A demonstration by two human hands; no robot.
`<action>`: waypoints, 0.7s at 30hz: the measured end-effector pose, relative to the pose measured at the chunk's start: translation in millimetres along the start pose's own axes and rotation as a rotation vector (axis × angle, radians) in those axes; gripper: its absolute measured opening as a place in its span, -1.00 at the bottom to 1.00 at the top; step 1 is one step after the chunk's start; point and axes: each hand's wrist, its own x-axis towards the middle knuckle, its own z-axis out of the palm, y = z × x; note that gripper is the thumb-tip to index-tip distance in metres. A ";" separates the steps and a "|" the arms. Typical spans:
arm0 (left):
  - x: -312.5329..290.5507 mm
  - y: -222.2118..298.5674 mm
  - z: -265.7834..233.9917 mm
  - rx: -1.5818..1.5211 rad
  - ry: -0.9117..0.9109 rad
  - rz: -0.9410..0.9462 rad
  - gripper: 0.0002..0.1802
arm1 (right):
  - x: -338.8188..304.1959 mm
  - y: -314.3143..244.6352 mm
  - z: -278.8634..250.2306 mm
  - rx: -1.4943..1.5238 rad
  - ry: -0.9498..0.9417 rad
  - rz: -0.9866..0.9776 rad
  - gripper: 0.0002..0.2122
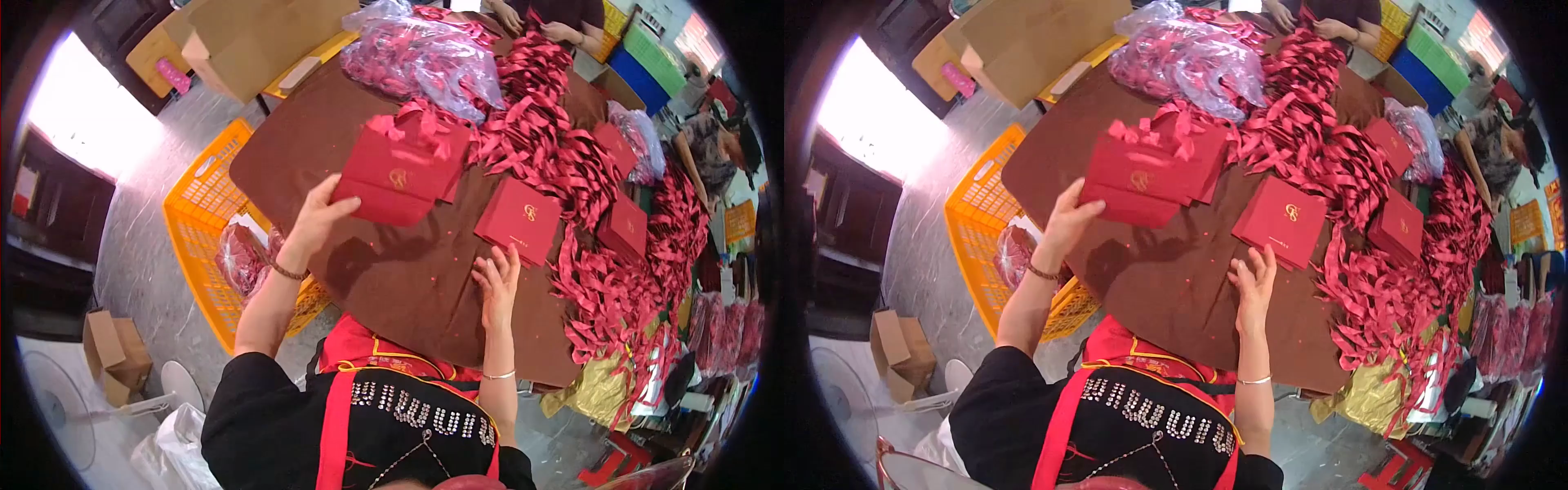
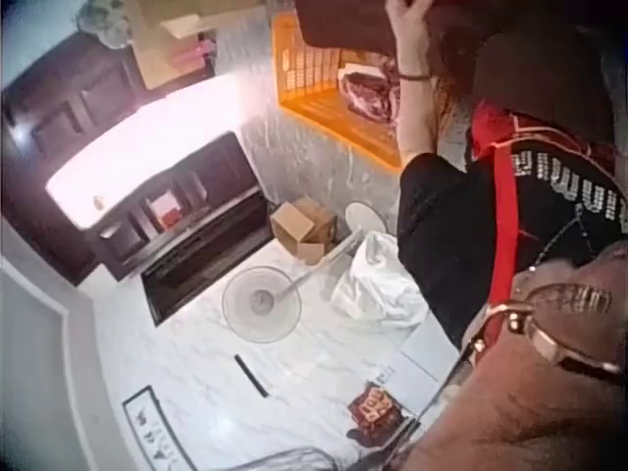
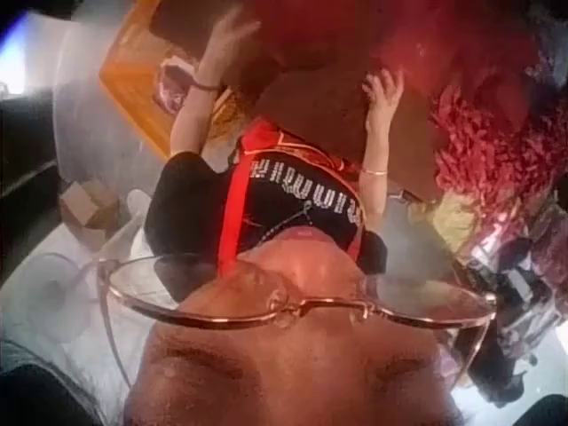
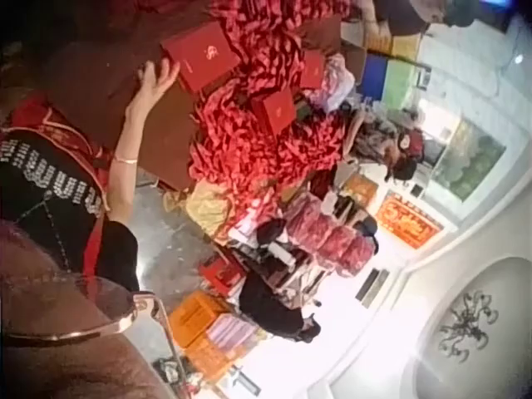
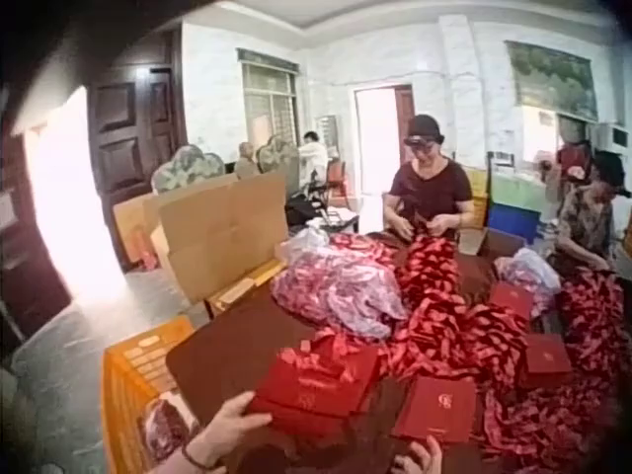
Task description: The person ties decorative pink ribbons onto red gift boxes by hand.
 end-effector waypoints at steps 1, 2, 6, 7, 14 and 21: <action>2.4 7.6 -3.7 -0.035 0.024 0.035 -0.53 | -3.4 1.6 -0.5 -0.036 -0.012 0.053 -0.43; 4.5 13.9 -9.2 -0.073 0.054 0.085 -0.59 | -5.5 4.6 -1.2 -0.030 -0.029 0.072 -0.48; 16.8 35.4 -33.0 -0.272 0.115 0.114 -0.63 | -0.6 15.9 1.0 -0.041 -0.073 0.075 -0.61; 16.3 31.7 -35.9 -0.271 0.124 0.110 -0.63 | -0.7 17.5 -0.6 -0.043 -0.077 0.084 -0.61; 19.1 37.1 -35.8 0.486 0.465 0.429 -0.55 | -4.0 16.4 -15.3 -0.068 -0.103 0.162 -0.72; 2.9 -72.5 46.6 1.597 -0.029 0.267 -0.30 | -16.2 6.9 -9.0 -0.089 -0.124 0.164 -0.73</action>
